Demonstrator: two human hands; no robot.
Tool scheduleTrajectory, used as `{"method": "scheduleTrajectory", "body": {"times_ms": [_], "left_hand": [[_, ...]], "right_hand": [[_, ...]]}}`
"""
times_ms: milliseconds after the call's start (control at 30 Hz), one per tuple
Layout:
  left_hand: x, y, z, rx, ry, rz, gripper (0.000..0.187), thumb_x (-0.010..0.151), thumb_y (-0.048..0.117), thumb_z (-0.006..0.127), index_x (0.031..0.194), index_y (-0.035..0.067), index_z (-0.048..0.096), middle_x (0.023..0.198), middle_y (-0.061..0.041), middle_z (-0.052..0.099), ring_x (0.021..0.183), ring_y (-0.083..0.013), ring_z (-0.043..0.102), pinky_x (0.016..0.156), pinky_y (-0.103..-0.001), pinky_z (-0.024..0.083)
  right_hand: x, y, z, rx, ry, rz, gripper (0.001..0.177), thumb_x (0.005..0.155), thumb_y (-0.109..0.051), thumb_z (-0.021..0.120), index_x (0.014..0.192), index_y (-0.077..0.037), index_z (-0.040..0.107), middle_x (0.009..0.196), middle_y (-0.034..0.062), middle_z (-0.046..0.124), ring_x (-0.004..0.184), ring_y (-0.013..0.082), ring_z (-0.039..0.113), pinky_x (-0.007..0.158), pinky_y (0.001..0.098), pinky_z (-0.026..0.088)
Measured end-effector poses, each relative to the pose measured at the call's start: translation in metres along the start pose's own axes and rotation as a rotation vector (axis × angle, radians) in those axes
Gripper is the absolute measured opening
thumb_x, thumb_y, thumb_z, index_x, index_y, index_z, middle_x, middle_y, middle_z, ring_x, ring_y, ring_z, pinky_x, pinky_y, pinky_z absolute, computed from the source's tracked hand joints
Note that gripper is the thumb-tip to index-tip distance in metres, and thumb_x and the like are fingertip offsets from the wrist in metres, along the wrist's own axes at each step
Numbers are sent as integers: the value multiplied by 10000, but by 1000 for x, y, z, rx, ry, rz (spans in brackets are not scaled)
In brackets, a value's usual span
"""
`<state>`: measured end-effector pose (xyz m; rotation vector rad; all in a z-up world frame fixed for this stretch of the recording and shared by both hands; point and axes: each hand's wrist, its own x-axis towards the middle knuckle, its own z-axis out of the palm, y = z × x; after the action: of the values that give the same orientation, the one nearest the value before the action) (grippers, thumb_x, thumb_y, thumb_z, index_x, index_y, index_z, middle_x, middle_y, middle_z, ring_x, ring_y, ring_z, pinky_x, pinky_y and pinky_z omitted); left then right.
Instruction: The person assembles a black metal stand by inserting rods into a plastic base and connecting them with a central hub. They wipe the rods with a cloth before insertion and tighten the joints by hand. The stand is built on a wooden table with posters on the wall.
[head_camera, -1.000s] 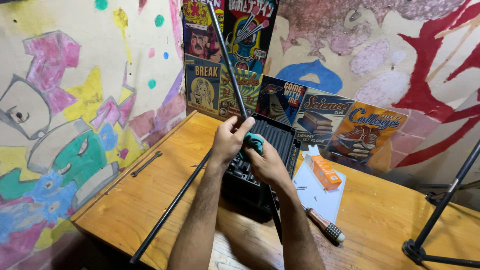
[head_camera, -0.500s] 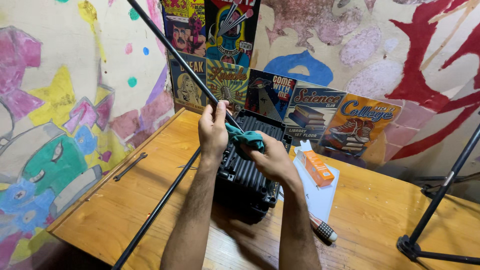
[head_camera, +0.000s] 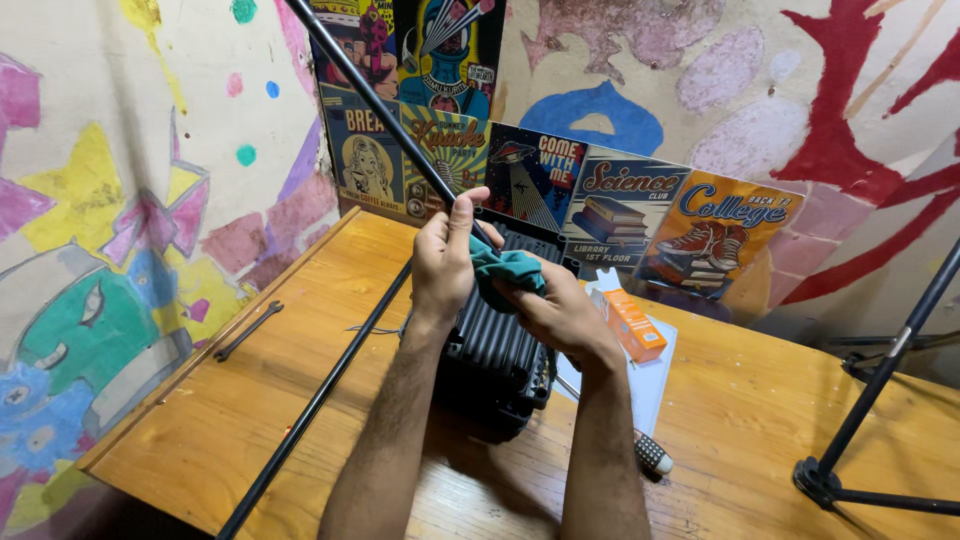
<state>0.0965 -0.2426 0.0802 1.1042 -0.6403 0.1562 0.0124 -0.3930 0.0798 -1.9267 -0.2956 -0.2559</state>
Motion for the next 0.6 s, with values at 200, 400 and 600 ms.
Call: {"method": "scheduleTrajectory", "body": {"times_ms": [200, 400, 600], "left_hand": [[5, 12, -24, -26, 63, 121, 538, 1127, 436, 360, 1337, -14, 567, 705, -8, 606, 635, -90, 614, 608, -239, 541], [2, 29, -43, -184, 126, 88, 416, 1138, 399, 341, 1255, 49, 533, 638, 38, 425, 534, -70, 444, 482, -247, 407], [-2, 32, -31, 305, -19, 57, 422, 1132, 408, 327, 1190, 88, 597, 599, 39, 417, 486, -88, 406, 432, -279, 352]], "right_hand": [[-18, -7, -27, -30, -215, 89, 416, 812, 53, 641, 1203, -88, 661, 974, -14, 706, 905, 77, 648, 793, 247, 555], [-20, -5, -40, 9, 113, 35, 441, 821, 120, 596, 1209, -84, 648, 985, 25, 671, 901, 94, 650, 782, 259, 570], [-2, -10, -9, 535, 410, -155, 374, 953, 94, 536, 1307, 58, 653, 1107, 102, 686, 985, 159, 656, 875, 290, 546]]}}
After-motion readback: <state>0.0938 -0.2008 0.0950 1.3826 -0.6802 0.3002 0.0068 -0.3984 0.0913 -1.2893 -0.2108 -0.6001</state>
